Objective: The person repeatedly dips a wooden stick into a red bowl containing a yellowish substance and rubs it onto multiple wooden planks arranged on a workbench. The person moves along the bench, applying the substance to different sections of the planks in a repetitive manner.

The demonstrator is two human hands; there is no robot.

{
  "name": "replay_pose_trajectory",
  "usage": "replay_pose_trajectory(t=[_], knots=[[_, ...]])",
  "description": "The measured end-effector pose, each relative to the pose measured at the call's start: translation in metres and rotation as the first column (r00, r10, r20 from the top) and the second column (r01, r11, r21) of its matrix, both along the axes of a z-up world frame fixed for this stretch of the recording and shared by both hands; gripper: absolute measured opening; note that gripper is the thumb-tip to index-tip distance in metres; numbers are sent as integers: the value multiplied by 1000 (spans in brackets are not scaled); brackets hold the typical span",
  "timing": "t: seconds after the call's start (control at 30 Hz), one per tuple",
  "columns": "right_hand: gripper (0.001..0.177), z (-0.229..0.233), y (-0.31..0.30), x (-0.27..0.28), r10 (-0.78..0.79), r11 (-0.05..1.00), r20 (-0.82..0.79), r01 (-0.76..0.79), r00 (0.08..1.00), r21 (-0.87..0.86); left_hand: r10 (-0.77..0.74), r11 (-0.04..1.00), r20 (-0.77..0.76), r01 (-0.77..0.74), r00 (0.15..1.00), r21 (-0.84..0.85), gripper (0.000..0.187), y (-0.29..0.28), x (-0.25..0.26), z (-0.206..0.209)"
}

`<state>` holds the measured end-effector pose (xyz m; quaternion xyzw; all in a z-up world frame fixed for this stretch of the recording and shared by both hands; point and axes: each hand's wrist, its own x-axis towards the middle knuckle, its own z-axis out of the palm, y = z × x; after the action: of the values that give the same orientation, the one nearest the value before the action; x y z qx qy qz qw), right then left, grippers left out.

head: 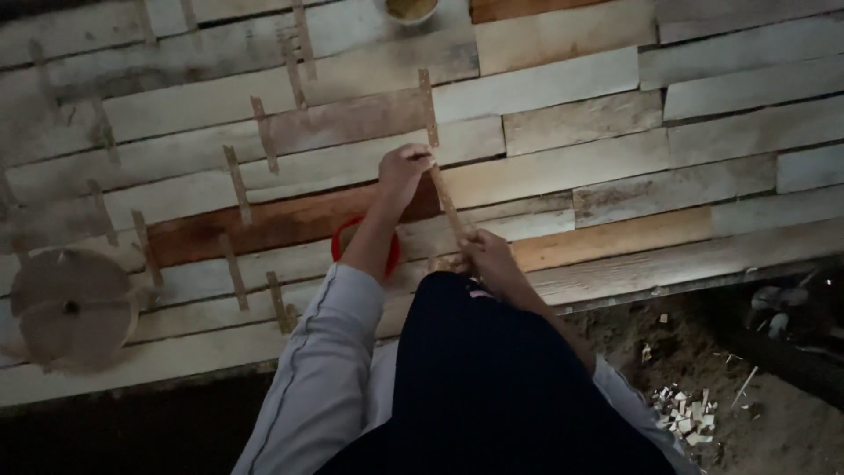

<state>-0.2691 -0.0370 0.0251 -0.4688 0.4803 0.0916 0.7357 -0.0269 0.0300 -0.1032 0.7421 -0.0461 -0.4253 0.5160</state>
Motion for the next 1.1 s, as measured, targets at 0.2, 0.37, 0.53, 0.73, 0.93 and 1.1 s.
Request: replay_pose_trajectory(t=[0.2, 0.37, 0.53, 0.73, 0.93, 1.1], knots=[[36, -65, 17, -4, 69, 996, -131, -75, 989, -44, -358, 922, 622, 159, 696, 353, 22, -9, -11, 2], [45, 14, 32, 20, 266, 913, -146, -298, 953, -279, -401, 893, 645, 122, 650, 433, 26, -4, -12, 34], [45, 3, 30, 20, 280, 873, -181, -328, 943, -360, -331, 923, 593, 122, 734, 364, 26, -5, -5, 11], [43, 10, -8, 17, 348, 922, 25, -338, 937, -192, 61, 995, 307, -83, 950, 58, 36, 73, -3, 79], [34, 78, -62, 23, 734, 370, -342, -768, 587, -523, 724, 681, -37, -722, 689, -124, 50, 173, -33, 108], [58, 79, -113, -10, 248, -124, -832, -836, 496, -535, 809, 437, -398, -896, 432, -81, 37, 194, -87, 163]])
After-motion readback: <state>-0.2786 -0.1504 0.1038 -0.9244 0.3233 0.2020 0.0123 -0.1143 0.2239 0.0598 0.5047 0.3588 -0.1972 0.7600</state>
